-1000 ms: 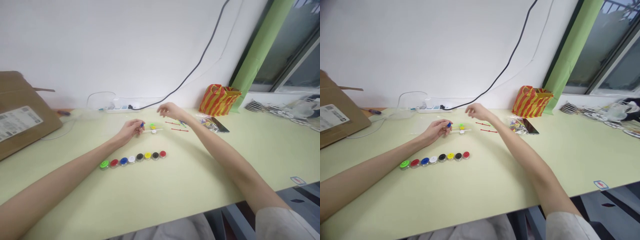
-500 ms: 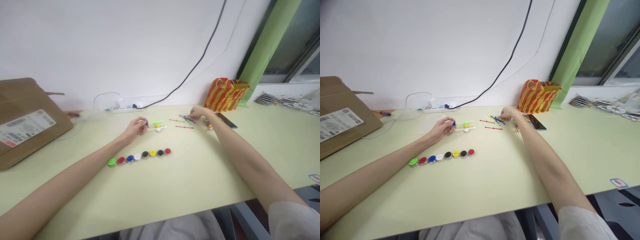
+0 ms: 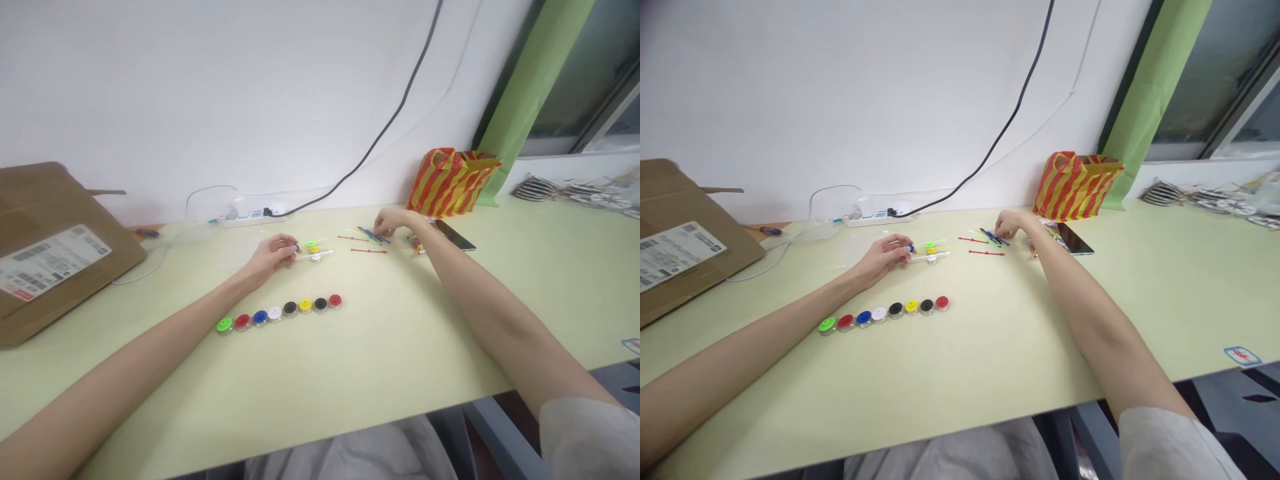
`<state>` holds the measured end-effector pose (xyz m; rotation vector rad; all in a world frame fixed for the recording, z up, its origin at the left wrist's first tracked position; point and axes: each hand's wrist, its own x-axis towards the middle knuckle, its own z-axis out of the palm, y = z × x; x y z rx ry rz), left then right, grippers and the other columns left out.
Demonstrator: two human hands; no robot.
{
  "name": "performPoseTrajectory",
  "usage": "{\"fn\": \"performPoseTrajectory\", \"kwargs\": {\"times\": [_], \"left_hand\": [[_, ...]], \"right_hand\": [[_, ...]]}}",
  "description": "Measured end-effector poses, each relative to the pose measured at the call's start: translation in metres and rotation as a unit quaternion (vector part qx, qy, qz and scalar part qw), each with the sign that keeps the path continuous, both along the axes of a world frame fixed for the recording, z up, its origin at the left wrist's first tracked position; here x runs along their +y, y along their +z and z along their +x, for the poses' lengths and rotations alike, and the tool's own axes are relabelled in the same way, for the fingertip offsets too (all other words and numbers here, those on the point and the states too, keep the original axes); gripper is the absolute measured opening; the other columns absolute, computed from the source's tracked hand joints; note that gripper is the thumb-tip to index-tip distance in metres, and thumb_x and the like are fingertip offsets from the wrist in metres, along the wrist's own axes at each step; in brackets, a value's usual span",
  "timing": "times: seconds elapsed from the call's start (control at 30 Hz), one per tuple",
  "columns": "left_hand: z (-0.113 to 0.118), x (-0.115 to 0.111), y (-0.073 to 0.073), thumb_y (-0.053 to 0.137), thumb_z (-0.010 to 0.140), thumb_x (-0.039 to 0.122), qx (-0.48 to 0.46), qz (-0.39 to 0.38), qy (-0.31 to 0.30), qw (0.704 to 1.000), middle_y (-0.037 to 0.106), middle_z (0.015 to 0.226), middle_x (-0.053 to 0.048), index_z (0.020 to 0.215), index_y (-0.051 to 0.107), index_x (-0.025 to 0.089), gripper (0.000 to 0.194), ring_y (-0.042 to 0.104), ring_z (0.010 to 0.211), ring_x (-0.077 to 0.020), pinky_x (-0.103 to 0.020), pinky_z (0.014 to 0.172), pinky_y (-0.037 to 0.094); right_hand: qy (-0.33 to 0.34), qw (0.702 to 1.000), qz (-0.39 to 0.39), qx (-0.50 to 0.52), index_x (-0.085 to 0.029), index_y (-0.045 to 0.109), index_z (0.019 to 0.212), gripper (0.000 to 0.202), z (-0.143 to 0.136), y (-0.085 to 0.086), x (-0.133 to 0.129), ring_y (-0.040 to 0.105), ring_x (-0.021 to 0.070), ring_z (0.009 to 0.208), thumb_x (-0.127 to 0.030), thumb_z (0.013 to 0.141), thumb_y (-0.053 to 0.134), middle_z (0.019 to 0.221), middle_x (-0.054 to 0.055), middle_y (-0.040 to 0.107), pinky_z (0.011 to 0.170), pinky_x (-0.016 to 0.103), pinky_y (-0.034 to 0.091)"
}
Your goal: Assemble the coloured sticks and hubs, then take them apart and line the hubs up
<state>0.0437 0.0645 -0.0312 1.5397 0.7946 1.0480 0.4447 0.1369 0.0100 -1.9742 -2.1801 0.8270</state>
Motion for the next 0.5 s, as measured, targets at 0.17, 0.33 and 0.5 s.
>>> {"fn": "performPoseTrajectory", "kwargs": {"times": [0.17, 0.33, 0.5], "left_hand": [[0.0, 0.0, 0.0, 0.088, 0.075, 0.034, 0.002, -0.001, -0.007, 1.0, 0.073, 0.093, -0.008, 0.101, 0.069, 0.015, 0.037, 0.067, 0.072, -0.0154, -0.031, 0.07, 0.054], [0.0, -0.002, 0.002, 0.088, 0.075, 0.033, -0.001, -0.006, -0.018, 1.0, 0.076, 0.095, -0.011, 0.099, 0.067, 0.015, 0.036, 0.07, 0.074, -0.0173, -0.033, 0.075, 0.056], [0.0, -0.005, 0.004, 0.083, 0.079, 0.034, -0.016, -0.021, -0.021, 0.999, 0.077, 0.096, -0.013, 0.101, 0.067, 0.014, 0.034, 0.07, 0.071, -0.0171, -0.033, 0.072, 0.056]], "right_hand": [[-0.002, 1.0, 0.0, 0.001, -0.014, 0.078, 0.081, 0.011, 0.0, -0.002, 0.003, 0.075, 0.0202, 0.077, -0.022, 0.074, 0.081, 0.081, 0.008, 0.079, 0.074, 0.027, 0.061], [-0.01, 1.0, 0.002, 0.024, -0.014, 0.075, 0.078, 0.004, 0.001, -0.004, 0.0, 0.075, 0.0204, 0.078, -0.018, 0.077, 0.075, 0.082, 0.009, 0.079, 0.072, 0.025, 0.061], [-0.031, 0.997, 0.04, 0.059, -0.011, 0.071, 0.08, 0.005, 0.002, 0.006, -0.008, 0.076, 0.0197, 0.079, -0.015, 0.081, 0.073, 0.088, 0.013, 0.08, 0.072, 0.023, 0.061]]}}
